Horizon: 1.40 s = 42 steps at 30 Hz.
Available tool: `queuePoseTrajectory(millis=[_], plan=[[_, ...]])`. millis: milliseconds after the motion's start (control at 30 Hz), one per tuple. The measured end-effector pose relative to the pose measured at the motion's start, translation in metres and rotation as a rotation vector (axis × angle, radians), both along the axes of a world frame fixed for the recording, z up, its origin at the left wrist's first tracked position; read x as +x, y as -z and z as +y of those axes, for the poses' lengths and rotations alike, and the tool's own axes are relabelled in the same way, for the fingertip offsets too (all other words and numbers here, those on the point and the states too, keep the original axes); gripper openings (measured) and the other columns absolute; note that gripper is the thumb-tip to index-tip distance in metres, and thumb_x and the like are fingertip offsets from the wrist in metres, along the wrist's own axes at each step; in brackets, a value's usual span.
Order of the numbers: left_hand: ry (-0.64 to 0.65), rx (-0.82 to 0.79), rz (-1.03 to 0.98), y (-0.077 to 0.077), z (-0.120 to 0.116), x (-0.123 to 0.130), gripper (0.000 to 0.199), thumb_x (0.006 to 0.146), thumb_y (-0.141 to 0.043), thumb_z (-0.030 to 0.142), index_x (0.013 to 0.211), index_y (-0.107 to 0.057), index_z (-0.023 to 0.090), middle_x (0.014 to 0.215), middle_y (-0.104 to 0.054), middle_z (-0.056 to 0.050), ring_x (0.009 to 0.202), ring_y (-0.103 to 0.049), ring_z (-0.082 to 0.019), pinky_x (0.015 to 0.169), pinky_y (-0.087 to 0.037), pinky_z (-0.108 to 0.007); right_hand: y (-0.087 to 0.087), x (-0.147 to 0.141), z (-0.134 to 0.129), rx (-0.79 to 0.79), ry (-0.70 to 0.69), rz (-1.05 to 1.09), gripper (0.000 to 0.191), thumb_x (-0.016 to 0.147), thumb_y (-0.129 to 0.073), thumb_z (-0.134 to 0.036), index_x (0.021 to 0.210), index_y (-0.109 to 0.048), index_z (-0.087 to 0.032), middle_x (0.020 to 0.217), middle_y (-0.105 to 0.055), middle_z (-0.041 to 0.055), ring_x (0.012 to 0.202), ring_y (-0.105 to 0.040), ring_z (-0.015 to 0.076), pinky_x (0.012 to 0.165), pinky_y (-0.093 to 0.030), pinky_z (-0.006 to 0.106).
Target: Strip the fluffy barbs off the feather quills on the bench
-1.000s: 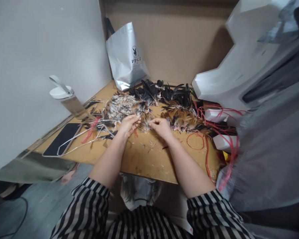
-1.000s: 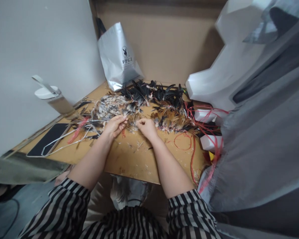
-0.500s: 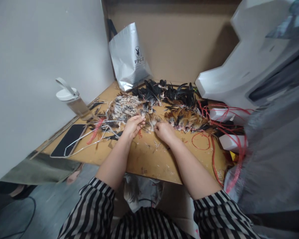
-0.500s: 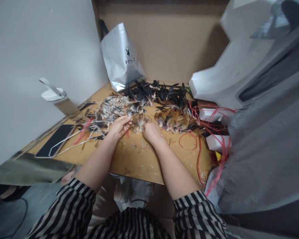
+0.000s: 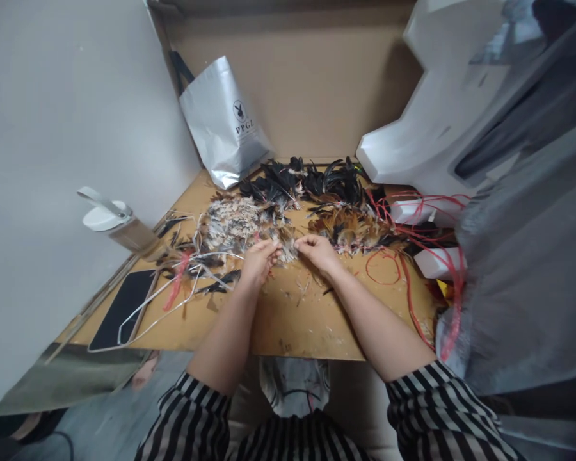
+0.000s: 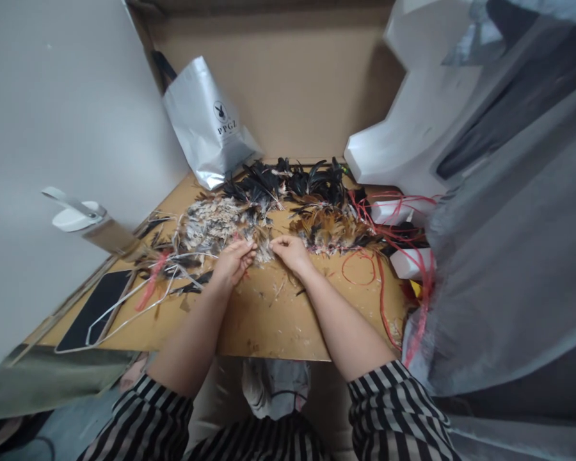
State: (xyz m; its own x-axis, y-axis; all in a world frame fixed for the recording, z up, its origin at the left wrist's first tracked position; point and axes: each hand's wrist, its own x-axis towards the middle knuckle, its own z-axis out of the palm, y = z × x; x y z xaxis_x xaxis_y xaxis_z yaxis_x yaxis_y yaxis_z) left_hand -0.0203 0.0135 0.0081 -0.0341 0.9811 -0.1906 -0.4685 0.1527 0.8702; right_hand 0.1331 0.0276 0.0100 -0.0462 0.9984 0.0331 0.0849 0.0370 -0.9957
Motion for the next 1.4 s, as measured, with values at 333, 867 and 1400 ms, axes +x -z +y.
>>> queuePoseTrajectory(millis=[333,867,1400], plan=[[0.111,-0.028,0.065,0.002,-0.004,0.010,0.021,0.059,-0.071,0.021,0.074,-0.062,0.009,0.068,-0.064,-0.005,0.055,-0.058,-0.007,0.046,-0.042,-0.014,0.007,-0.009,-0.003,0.139,-0.029,-0.029,0.018,0.063,-0.059,-0.031,0.069,-0.064,-0.014,0.065,-0.064,0.0021,0.055,-0.051,0.0101,0.058,-0.039,0.023],[0.273,-0.020,-0.096,0.000,-0.003,0.002,0.010,0.064,-0.067,0.011,0.071,-0.061,0.008,0.061,-0.059,-0.001,0.049,-0.051,-0.001,0.045,-0.041,-0.008,-0.004,-0.011,-0.011,-0.046,-0.115,0.309,0.033,0.055,-0.067,-0.042,0.073,-0.060,-0.016,0.054,-0.053,-0.0042,0.044,-0.039,0.0050,0.043,-0.027,0.018],[0.288,-0.003,0.113,0.001,-0.006,0.003,0.018,0.061,-0.070,0.019,0.074,-0.065,0.007,0.063,-0.063,-0.006,0.053,-0.057,-0.006,0.051,-0.045,-0.013,0.000,-0.010,-0.009,0.097,-0.066,0.125,0.030,0.058,-0.064,-0.044,0.056,-0.053,-0.015,0.049,-0.048,-0.0058,0.046,-0.038,0.0063,0.049,-0.030,0.020]])
